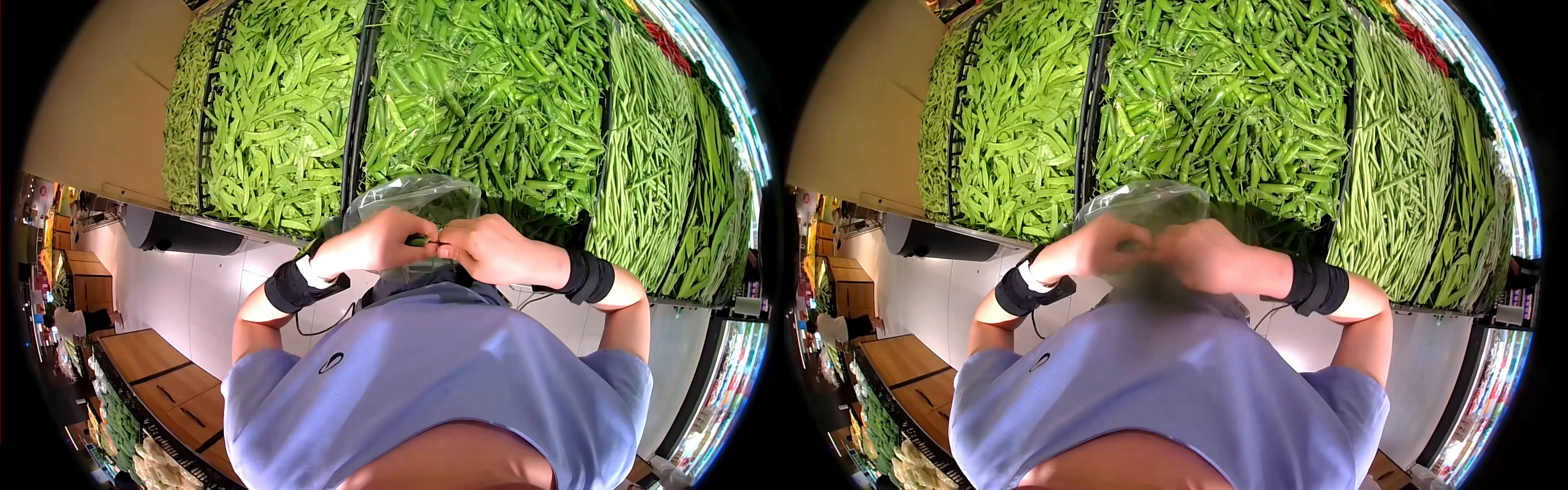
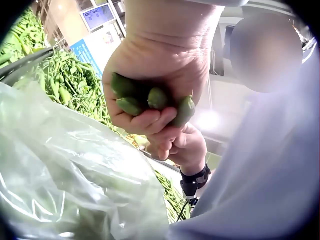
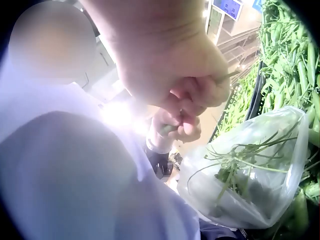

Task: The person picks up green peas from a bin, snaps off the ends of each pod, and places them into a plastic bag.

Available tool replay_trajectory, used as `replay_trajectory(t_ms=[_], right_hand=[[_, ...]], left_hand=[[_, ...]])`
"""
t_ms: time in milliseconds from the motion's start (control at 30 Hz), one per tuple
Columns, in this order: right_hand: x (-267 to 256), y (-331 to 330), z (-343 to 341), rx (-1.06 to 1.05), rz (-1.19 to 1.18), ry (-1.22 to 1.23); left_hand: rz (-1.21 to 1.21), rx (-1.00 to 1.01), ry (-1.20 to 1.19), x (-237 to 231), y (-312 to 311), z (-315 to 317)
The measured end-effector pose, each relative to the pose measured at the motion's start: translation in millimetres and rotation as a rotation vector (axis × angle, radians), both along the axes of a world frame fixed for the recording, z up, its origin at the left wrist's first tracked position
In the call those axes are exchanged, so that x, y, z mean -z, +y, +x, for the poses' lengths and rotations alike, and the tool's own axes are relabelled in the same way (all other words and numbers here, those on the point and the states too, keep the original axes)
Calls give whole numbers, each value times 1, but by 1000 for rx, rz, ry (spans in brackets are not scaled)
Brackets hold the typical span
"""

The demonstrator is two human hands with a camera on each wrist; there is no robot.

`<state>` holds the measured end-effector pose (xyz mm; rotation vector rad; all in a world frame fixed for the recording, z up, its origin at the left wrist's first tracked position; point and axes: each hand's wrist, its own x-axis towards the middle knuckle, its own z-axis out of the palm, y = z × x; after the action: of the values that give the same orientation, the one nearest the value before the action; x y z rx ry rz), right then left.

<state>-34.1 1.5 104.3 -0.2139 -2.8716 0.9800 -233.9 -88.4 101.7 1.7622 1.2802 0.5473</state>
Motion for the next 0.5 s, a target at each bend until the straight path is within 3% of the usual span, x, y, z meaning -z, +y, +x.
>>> replay_trajectory(t_ms=[100,200,267,367,500], right_hand=[[-6,10,-5,-156,25,-26],[10,17,-7,-340,-98,167],[8,22,-11,-386,-203,195],[1,25,-18,-410,-320,270],[-12,31,-7,-520,-307,313]], left_hand=[[-78,184,-119,-2,10,-8],[-132,371,-210,-1,19,-14],[-152,470,-323,7,28,-18],[-275,520,-278,-11,41,-22],[-205,737,-578,-21,42,-41]])
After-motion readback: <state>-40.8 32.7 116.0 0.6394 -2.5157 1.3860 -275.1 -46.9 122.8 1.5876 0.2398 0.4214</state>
